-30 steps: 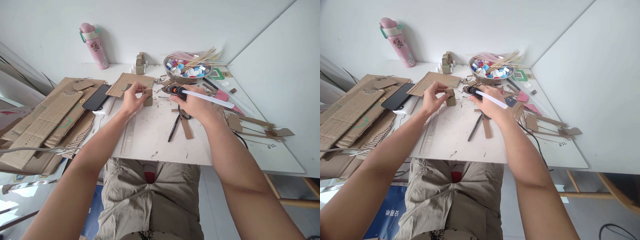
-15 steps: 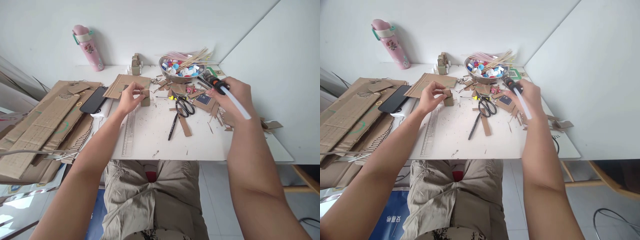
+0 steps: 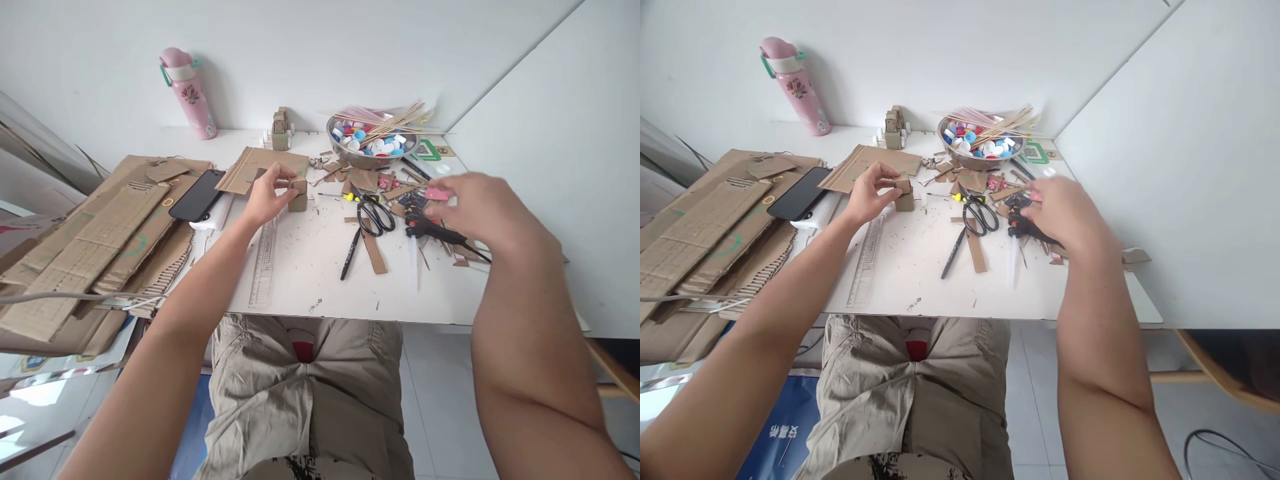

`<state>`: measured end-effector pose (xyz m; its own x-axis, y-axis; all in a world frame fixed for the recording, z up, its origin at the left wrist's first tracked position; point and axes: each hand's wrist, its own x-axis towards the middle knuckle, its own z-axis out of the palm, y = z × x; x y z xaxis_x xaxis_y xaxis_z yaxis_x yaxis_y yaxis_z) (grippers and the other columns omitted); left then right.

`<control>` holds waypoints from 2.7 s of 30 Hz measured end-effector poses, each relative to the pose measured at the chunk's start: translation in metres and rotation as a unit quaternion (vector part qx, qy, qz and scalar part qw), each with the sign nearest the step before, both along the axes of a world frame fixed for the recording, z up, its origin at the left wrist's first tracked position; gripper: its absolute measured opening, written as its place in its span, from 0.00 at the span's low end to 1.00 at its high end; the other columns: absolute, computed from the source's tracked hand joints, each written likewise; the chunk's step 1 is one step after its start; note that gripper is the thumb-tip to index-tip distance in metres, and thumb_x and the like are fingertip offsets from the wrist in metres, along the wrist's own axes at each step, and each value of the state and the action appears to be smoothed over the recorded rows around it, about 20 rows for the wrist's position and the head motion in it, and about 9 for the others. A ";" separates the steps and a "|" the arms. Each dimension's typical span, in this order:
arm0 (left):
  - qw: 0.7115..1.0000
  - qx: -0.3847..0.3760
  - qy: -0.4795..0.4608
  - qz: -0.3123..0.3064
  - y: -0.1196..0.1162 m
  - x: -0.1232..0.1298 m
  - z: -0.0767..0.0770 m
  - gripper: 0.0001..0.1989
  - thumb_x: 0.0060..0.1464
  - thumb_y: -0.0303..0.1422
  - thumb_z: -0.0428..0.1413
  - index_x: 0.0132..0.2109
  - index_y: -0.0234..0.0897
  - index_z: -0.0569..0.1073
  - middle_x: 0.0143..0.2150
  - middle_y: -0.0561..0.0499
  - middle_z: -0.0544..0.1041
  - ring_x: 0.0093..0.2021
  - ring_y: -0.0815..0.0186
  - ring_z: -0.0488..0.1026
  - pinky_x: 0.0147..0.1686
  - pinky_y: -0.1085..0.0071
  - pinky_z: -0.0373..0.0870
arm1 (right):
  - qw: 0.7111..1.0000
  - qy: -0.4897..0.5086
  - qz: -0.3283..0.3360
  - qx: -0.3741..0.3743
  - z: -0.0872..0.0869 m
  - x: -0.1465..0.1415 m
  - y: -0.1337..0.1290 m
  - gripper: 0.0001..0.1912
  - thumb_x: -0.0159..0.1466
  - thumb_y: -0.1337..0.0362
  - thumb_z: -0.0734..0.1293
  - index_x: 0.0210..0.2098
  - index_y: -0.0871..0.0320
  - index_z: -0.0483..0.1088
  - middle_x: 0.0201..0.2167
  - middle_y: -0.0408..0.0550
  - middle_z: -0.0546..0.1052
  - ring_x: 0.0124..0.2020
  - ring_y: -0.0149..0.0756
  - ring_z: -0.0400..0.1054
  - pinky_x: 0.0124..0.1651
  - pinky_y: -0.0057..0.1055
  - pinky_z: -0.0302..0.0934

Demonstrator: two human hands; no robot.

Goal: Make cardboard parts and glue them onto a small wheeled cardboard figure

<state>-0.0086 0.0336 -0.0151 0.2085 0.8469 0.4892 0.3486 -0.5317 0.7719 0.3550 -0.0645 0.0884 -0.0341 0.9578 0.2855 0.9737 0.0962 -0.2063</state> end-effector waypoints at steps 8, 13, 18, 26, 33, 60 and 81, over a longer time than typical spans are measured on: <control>0.999 0.000 -0.026 -0.024 0.001 0.000 -0.002 0.15 0.54 0.35 0.66 0.48 0.41 0.76 0.52 0.46 0.85 0.54 0.56 0.84 0.61 0.51 0.83 | 0.923 0.173 0.344 0.017 -0.018 -0.146 0.070 0.20 0.63 0.65 0.76 0.55 0.48 0.84 0.55 0.49 0.87 0.60 0.57 0.79 0.69 0.59 0.70; 0.998 -0.020 -0.047 -0.040 0.000 0.001 -0.004 0.17 0.55 0.35 0.68 0.50 0.40 0.75 0.51 0.45 0.84 0.55 0.54 0.84 0.64 0.48 0.80 | 0.913 0.164 0.374 0.000 -0.038 -0.165 0.097 0.21 0.62 0.68 0.71 0.53 0.49 0.85 0.52 0.46 0.89 0.55 0.53 0.81 0.65 0.54 0.73; 0.992 -0.084 -0.063 -0.069 -0.001 -0.001 -0.006 0.31 0.49 0.36 0.72 0.59 0.41 0.73 0.58 0.44 0.83 0.56 0.53 0.84 0.58 0.52 0.83 | 0.925 0.156 0.348 0.001 -0.039 -0.160 0.096 0.16 0.63 0.66 0.72 0.48 0.52 0.86 0.49 0.49 0.89 0.50 0.52 0.81 0.60 0.51 0.73; 0.990 -0.123 -0.024 -0.057 0.001 0.002 -0.005 0.27 0.45 0.29 0.71 0.54 0.37 0.77 0.54 0.43 0.87 0.56 0.54 0.84 0.62 0.56 0.80 | 0.923 0.165 0.345 0.035 -0.053 -0.161 0.099 0.14 0.65 0.64 0.72 0.48 0.51 0.85 0.50 0.51 0.88 0.57 0.58 0.79 0.67 0.60 0.68; 0.992 -0.121 0.013 -0.045 -0.004 0.002 0.002 0.26 0.47 0.29 0.71 0.54 0.37 0.77 0.57 0.44 0.86 0.56 0.55 0.84 0.62 0.56 0.80 | 0.928 0.159 0.338 0.010 -0.046 -0.156 0.094 0.14 0.66 0.64 0.71 0.50 0.51 0.85 0.53 0.50 0.88 0.58 0.56 0.79 0.69 0.59 0.67; 0.993 -0.100 -0.008 -0.056 -0.001 0.000 -0.002 0.25 0.44 0.27 0.72 0.51 0.39 0.80 0.56 0.44 0.87 0.55 0.55 0.85 0.61 0.56 0.82 | 0.920 0.203 0.334 0.014 -0.052 -0.158 0.089 0.13 0.65 0.65 0.70 0.44 0.48 0.86 0.53 0.47 0.88 0.60 0.56 0.80 0.69 0.61 0.69; 0.992 -0.108 -0.036 -0.045 0.002 0.000 -0.005 0.24 0.42 0.27 0.73 0.48 0.38 0.79 0.53 0.44 0.87 0.51 0.55 0.85 0.58 0.56 0.83 | 0.913 0.207 0.350 0.037 -0.059 -0.162 0.093 0.13 0.64 0.67 0.68 0.44 0.50 0.84 0.56 0.51 0.88 0.61 0.54 0.80 0.67 0.56 0.72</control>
